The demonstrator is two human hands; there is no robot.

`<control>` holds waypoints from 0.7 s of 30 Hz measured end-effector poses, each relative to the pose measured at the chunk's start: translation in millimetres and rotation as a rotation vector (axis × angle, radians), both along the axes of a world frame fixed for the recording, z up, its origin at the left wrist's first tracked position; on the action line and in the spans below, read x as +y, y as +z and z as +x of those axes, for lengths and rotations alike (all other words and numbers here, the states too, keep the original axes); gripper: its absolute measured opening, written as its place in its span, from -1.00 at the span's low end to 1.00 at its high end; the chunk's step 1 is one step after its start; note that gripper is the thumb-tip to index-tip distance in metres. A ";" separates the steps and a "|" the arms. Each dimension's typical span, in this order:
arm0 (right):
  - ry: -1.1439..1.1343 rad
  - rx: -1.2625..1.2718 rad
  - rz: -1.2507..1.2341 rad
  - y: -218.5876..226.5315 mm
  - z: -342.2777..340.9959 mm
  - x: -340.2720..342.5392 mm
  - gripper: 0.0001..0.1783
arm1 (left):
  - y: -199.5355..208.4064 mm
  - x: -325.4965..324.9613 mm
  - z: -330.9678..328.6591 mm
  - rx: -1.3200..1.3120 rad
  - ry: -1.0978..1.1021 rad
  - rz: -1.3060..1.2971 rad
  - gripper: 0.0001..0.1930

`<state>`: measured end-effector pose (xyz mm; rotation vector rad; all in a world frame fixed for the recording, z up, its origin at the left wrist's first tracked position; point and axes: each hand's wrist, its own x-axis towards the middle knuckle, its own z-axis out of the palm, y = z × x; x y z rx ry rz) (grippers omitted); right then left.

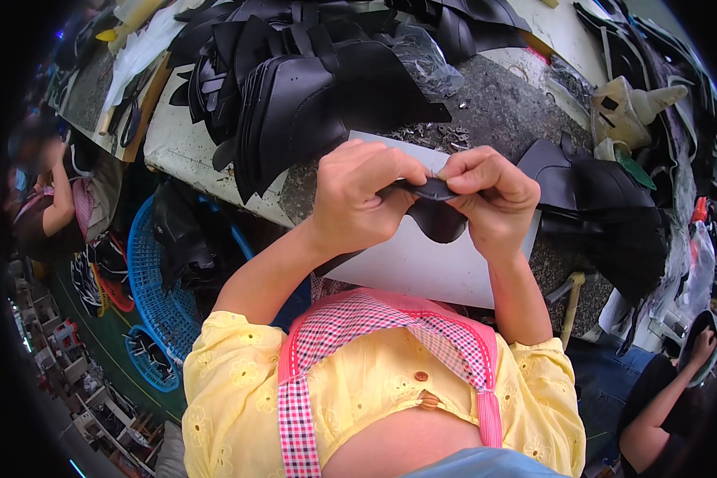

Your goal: The person attaches metal fasteners onto leather shoe components by hand and places the assembled pieces into a basket.

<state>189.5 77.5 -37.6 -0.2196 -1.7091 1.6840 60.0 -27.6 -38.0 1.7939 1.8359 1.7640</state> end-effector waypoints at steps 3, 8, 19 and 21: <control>0.085 0.023 0.127 0.8 0.3 3.7 -0.84 | -9.2 2.0 -2.6 -0.011 -0.057 0.083 -0.77; 0.216 -0.057 0.305 -0.9 0.8 6.9 -0.76 | -10.2 -4.7 -6.1 0.124 -0.126 0.048 -0.76; 0.448 -0.193 -0.342 -36.6 -21.5 -25.0 -0.82 | -19.5 -58.2 -3.8 0.051 0.056 -0.248 -0.78; 0.549 -0.177 -0.284 -34.4 -23.5 -24.3 -0.80 | -19.5 -63.1 -5.0 -0.020 0.039 -0.259 -0.78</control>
